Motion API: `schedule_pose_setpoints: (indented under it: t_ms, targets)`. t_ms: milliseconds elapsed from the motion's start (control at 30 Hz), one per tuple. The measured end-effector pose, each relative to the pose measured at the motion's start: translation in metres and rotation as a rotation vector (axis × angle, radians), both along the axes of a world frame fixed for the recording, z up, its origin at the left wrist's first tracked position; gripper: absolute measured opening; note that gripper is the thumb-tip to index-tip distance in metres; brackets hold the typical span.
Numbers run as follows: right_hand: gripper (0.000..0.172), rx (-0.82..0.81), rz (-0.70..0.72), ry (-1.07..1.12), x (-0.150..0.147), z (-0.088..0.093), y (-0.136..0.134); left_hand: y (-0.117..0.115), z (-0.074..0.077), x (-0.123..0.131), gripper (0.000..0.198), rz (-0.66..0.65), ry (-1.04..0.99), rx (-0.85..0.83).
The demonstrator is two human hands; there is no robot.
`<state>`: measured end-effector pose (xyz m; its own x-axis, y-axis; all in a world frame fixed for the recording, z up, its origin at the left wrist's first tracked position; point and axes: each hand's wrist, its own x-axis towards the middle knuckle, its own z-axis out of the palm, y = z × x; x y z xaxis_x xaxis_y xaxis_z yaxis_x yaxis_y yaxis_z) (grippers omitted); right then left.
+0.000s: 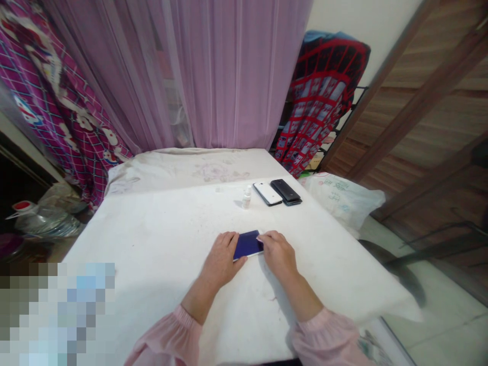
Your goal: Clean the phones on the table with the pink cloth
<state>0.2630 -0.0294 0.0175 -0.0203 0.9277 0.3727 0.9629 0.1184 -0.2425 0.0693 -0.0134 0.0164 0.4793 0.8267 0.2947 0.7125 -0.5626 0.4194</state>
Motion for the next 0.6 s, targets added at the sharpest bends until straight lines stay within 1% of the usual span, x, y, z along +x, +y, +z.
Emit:
schedule_pose_setpoints:
  t_ms: [100, 167, 200, 267, 367, 467, 533, 600]
  targets:
    - [0.033, 0.024, 0.034, 0.028, 0.006, -0.003, -0.024, 0.000, -0.001, 0.000, 0.054, -0.001, -0.001, -0.004]
    - [0.034, 0.028, 0.044, 0.030, 0.008, -0.003, -0.031, 0.000, -0.002, 0.000, 0.055, -0.004, 0.006, -0.008]
    - [0.034, 0.021, 0.043, 0.025, 0.008, -0.003, -0.030, 0.001, -0.002, 0.000, 0.055, -0.006, 0.008, -0.007]
    - [0.032, -0.002, 0.025, 0.009, 0.007, 0.000, -0.019, 0.001, -0.003, -0.001, 0.055, -0.010, 0.007, -0.002]
    - [0.027, -0.040, -0.015, -0.017, 0.003, 0.006, 0.010, 0.001, -0.004, -0.001, 0.055, -0.011, 0.006, 0.005]
    - [0.027, -0.060, -0.045, -0.035, -0.001, 0.009, 0.030, 0.001, -0.003, 0.000, 0.054, -0.005, 0.009, 0.007]
    - [0.029, -0.055, -0.050, -0.040, 0.000, 0.008, 0.032, 0.001, -0.002, 0.000, 0.053, -0.002, 0.005, 0.004]
    - [0.030, -0.039, -0.043, -0.027, 0.004, 0.003, 0.023, 0.000, -0.001, 0.000, 0.053, -0.001, 0.001, 0.000]
